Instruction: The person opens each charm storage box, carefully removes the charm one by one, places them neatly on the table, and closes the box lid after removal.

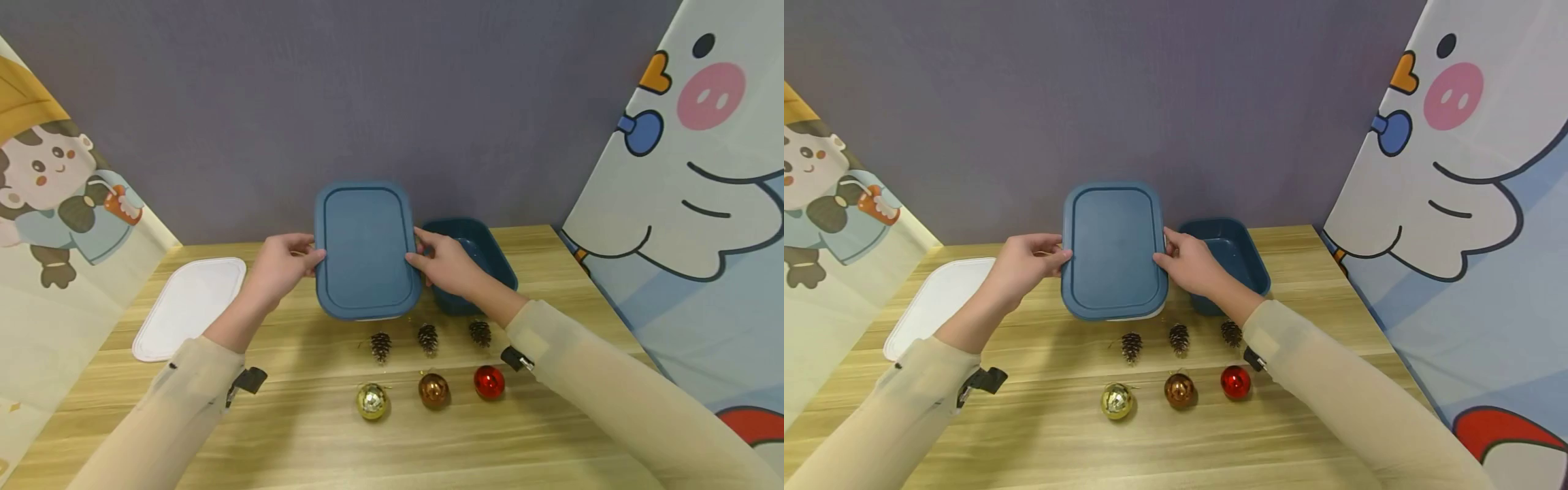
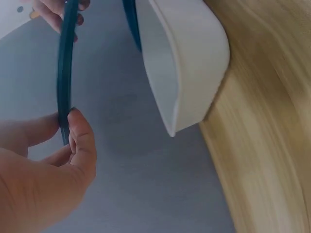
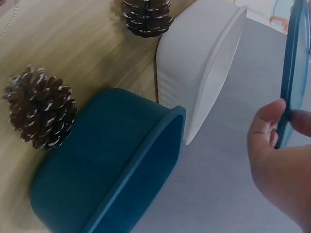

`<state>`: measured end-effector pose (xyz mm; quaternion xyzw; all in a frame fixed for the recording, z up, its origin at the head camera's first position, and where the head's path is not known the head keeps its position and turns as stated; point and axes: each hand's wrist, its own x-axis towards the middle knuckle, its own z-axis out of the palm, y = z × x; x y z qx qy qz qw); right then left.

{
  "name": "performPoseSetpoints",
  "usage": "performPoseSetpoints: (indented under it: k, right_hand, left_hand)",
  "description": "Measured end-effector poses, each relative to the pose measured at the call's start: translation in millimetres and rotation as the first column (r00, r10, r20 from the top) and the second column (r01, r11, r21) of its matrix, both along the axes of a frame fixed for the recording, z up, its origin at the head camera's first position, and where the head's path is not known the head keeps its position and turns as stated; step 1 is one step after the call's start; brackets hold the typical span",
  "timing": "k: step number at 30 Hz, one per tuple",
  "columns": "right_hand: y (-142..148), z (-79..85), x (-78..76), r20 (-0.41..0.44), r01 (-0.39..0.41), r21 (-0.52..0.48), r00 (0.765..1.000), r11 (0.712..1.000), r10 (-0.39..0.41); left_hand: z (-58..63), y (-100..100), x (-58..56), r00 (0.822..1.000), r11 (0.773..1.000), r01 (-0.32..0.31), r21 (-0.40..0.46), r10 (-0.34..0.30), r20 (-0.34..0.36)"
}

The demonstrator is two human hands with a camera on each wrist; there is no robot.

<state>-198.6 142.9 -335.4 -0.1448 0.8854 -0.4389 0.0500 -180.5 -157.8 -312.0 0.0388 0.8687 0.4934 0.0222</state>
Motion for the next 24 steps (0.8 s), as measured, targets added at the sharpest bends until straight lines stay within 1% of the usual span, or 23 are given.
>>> performPoseSetpoints:
  k: [4,8,10,14,20,24]
  right_hand:
    - [-3,-5.8,-15.4,0.008,0.050,0.049,0.999,0.998,-0.050]
    - [-7,-10.6,-27.9,0.016,0.110,0.096,0.994,0.989,-0.112]
    - [-9,-12.9,-32.8,0.029,0.125,0.127,0.991,0.984,-0.130]
    - [-14,-19.0,-40.9,0.064,0.149,0.169,0.985,0.974,-0.162]
    - [-18,-27.3,-48.5,0.094,0.168,0.210,0.977,0.963,-0.191]
    - [-20,-31.0,-51.1,0.089,0.177,0.218,0.976,0.960,-0.200]
  left_hand:
    - [-5.7,1,-15.3,0.997,1.000,0.003,-0.014,-0.002,0.073]
    - [-14.5,5,-33.3,0.987,0.999,0.017,-0.029,-0.012,0.162]
    - [-19.4,7,-41.4,0.982,1.000,0.014,-0.028,-0.009,0.189]
    - [-28.2,11,-53.4,0.978,1.000,0.002,-0.007,0.000,0.209]
    - [-38.8,12,-64.2,0.968,1.000,-0.006,0.000,0.005,0.251]
    - [-44.9,13,-70.4,0.966,1.000,-0.016,0.003,0.015,0.258]
